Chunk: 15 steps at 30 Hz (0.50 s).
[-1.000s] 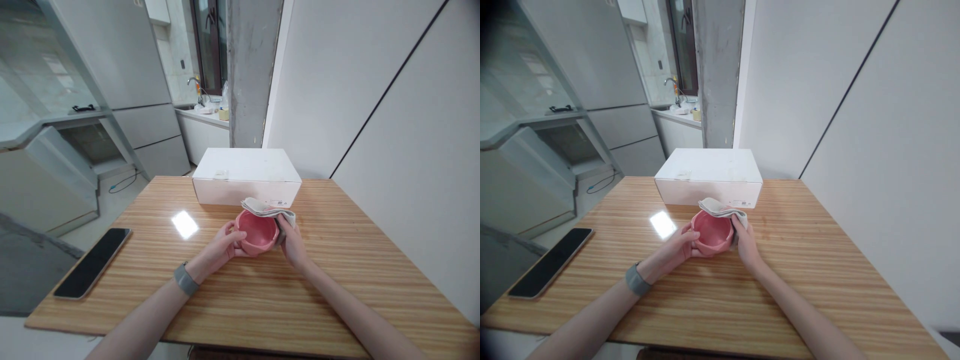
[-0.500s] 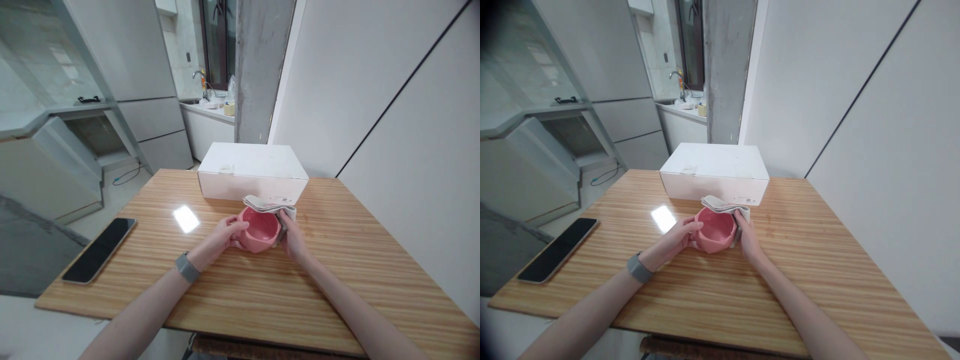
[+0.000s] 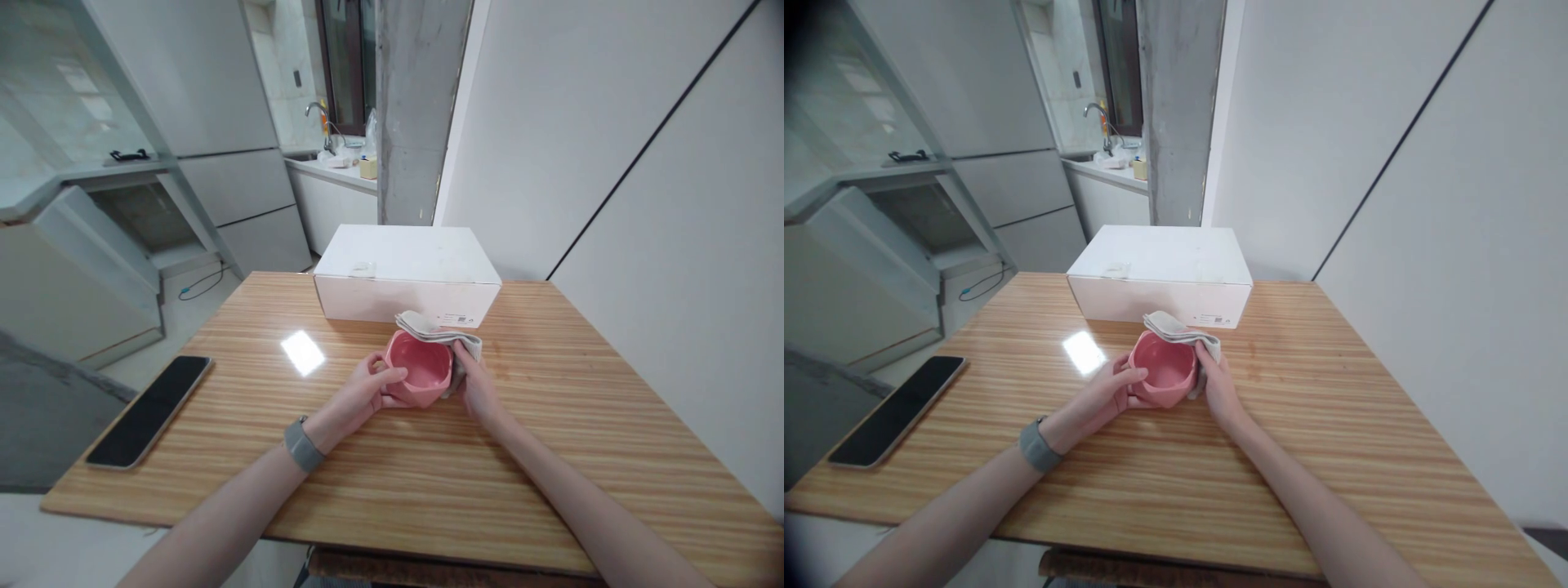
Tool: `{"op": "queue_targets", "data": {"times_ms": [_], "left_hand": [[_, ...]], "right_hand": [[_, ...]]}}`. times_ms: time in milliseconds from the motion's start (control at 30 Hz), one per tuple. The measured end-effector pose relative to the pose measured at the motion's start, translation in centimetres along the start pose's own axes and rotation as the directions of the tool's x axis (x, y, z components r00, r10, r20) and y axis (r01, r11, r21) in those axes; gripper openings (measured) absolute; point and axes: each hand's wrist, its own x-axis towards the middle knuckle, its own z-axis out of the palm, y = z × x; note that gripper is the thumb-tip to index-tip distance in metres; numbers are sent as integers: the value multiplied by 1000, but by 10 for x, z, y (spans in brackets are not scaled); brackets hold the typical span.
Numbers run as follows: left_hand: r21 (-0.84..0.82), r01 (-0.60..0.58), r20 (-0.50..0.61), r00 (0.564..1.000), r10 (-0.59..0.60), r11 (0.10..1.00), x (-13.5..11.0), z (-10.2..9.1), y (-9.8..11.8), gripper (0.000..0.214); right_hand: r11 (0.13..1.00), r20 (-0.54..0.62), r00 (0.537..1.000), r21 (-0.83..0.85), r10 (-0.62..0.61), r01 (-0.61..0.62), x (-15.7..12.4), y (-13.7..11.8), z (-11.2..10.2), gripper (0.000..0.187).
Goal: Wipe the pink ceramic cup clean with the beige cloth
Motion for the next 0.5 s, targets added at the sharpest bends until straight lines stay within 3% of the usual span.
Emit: {"op": "queue_targets", "data": {"times_ms": [267, 500], "left_hand": [[63, 155, 153, 975, -163, 986, 1, -15, 7, 43], [117, 171, 98, 978, -183, 978, -1, -18, 11, 34]], "right_hand": [[993, 23, 998, 96, 64, -66, -1, -7, -1, 35], [985, 121, 984, 97, 128, -140, -12, -12, 6, 40]]}}
